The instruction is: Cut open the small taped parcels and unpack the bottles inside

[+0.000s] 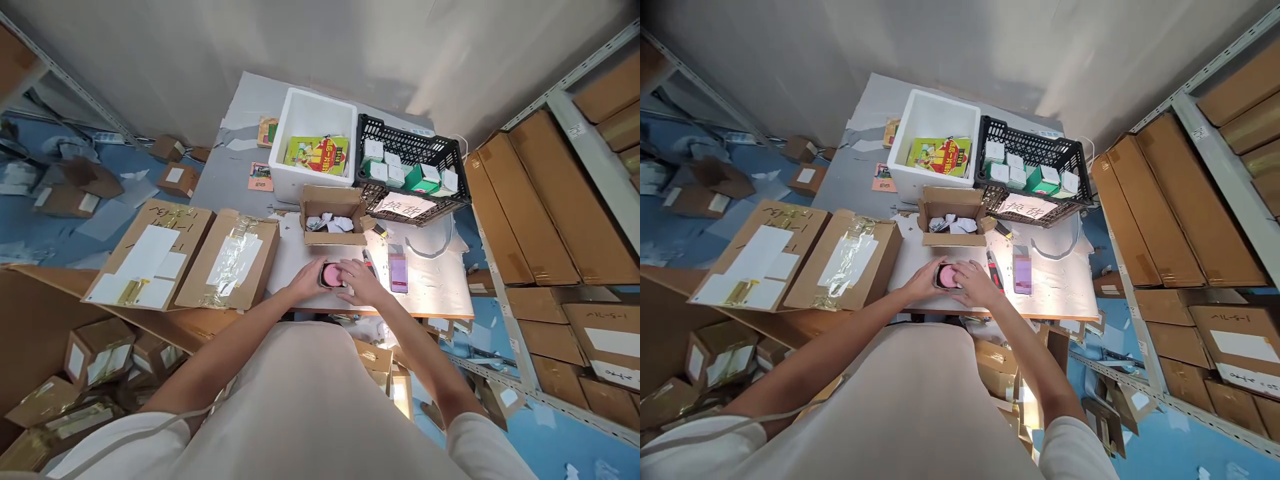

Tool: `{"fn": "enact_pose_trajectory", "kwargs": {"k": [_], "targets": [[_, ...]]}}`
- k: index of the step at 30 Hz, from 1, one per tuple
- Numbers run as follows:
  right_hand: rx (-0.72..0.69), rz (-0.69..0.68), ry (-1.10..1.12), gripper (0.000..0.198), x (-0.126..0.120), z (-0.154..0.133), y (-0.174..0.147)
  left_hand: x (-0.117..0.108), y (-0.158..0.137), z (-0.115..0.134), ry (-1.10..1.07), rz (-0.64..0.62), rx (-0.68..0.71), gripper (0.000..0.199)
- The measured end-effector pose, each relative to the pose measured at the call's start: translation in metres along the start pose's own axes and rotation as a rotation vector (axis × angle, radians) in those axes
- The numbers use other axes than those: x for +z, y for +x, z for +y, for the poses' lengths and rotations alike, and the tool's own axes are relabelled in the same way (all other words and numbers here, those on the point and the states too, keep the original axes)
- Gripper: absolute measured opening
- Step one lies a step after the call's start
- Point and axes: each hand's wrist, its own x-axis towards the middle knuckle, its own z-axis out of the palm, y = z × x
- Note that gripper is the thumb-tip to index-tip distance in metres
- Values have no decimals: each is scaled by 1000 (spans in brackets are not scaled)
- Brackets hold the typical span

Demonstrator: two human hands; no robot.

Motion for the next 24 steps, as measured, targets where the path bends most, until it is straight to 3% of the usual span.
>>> {"fn": "enact_pose_trajectory", "kwargs": {"k": [3,6,10,12,20,24], "targets": [[103,-25,-136,17,-6,-8,-5,2,0,1,34,22,4,87],[242,-76,-228,21,-6,-26,5,5,0,5,45,33,5,82],[581,-114,-290,33,-7,-54,32,9,3,13,54,72,-45,72],[686,-156,-288,32,-9,-60,43,9,4,15,41,82,-63,69],[761,-262,-266,41,-14,-59,66,9,7,12,9,24,-33,59],[759,-181,-200,48,-48,-63,60,12,7,8,-10,40,-65,63]]}}
